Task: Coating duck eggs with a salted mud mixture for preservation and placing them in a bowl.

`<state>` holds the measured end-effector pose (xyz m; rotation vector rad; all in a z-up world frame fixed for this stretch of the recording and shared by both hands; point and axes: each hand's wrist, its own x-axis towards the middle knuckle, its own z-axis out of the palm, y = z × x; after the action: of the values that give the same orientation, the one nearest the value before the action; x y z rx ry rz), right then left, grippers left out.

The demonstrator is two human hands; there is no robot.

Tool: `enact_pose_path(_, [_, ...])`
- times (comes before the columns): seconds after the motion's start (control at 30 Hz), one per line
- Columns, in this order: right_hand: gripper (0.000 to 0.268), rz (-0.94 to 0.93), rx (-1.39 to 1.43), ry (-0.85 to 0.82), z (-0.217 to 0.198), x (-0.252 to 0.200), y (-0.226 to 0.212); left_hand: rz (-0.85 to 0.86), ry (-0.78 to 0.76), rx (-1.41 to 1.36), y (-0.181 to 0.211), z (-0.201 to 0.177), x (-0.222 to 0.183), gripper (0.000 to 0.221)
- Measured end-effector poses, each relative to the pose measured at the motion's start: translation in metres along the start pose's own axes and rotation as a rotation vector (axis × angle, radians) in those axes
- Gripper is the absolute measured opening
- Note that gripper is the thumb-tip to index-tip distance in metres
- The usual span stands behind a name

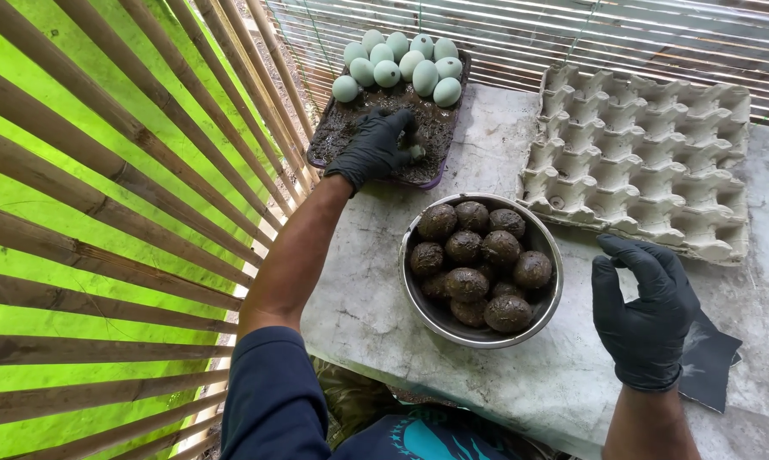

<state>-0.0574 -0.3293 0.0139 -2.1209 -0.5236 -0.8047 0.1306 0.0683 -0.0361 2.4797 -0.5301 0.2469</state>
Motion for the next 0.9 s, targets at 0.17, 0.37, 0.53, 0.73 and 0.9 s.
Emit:
enact_pose_path(0.17, [0.014,-0.001,-0.007,-0.002,-0.001,0.000,-0.001,0.039,0.076,-0.065,0.011,-0.024,-0.010,0.015])
enact_pose_path(0.37, [0.014,-0.011,0.004,-0.022,0.003,-0.001,-0.003,-0.115,0.124,0.193,0.035,-0.018,-0.008,0.043])
enact_pose_path(0.53, [0.015,-0.001,-0.010,-0.031,0.003,-0.003,-0.003,-0.189,0.031,0.315,0.022,-0.001,-0.002,0.040])
enact_pose_path(0.73, [0.013,-0.007,-0.050,-0.034,0.001,-0.003,-0.005,-0.120,-0.127,0.349,0.023,-0.029,-0.018,0.019])
enact_pose_path(0.9, [0.014,0.002,-0.022,-0.050,0.002,-0.003,-0.004,-0.221,-0.191,0.309,0.022,-0.025,-0.006,0.046])
